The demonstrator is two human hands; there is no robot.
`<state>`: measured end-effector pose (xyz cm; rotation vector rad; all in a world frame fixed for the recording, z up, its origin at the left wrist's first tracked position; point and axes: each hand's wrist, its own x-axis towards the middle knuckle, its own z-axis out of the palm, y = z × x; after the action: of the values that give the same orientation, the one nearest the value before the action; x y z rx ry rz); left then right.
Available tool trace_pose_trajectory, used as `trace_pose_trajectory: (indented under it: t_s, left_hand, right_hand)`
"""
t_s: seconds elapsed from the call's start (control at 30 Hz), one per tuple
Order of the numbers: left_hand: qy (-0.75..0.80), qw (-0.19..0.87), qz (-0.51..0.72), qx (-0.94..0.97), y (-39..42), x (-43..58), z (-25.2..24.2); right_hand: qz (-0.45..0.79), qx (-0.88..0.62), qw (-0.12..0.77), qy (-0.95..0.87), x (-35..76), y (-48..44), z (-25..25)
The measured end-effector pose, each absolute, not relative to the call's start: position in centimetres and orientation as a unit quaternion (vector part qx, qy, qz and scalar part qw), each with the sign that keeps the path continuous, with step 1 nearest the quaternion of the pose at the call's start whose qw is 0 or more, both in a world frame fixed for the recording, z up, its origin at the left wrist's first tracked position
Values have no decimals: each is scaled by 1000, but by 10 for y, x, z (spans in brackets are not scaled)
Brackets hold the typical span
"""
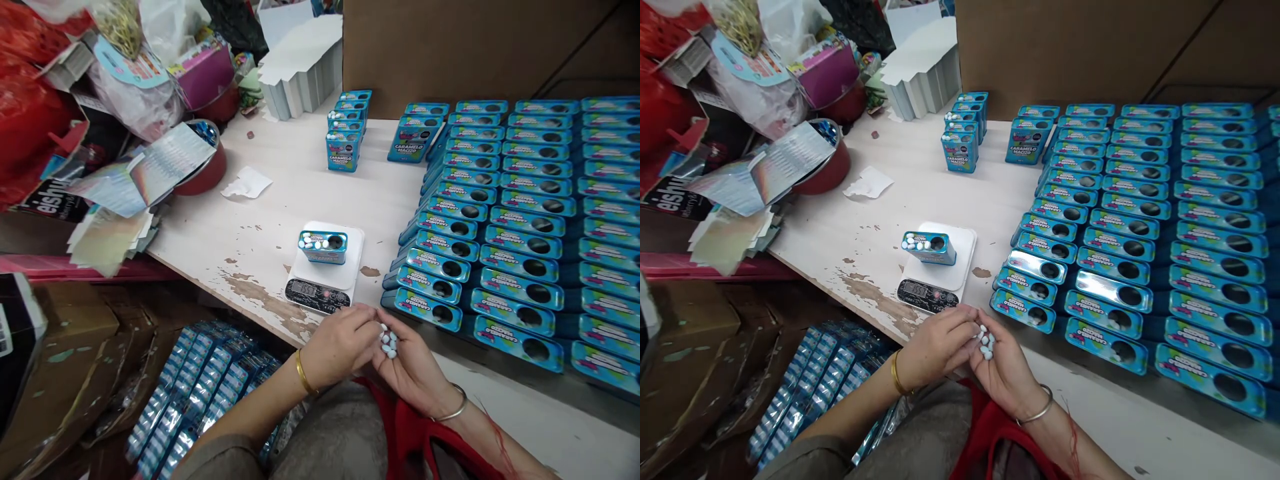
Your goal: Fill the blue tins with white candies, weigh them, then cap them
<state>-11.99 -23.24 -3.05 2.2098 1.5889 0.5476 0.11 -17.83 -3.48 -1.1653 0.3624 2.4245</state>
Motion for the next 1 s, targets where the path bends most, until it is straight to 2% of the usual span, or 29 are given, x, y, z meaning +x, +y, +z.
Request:
trace_pose_trajectory:
  t_s: [0.2,0.3,0.47,0.57,0.73,1.0]
  left_hand:
    - [570,175,182,782,-231,-121,-27]
    - [564,153,215,783,-231,-125,-22]
    - [674,-62,355,645,-226,-158,-10]
    - [720,-124,378,569,-222,-187,-5]
    - [754,-116,381,523,-221,-219,-3]
    - [750,-70,362,549,-219,-220,-5]
  right_hand:
    - [861,-431,236,135,0,-177,-35]
    - [870,-414,238,126,0,-178,-39]
    - [886,-413,198,73,1,-178,-37]
    - [884,-424,188,60,2,-178,-33]
    - [886,-421,186,60,4,-177,-33]
    - [881,-434,180,59,2,-176,-32]
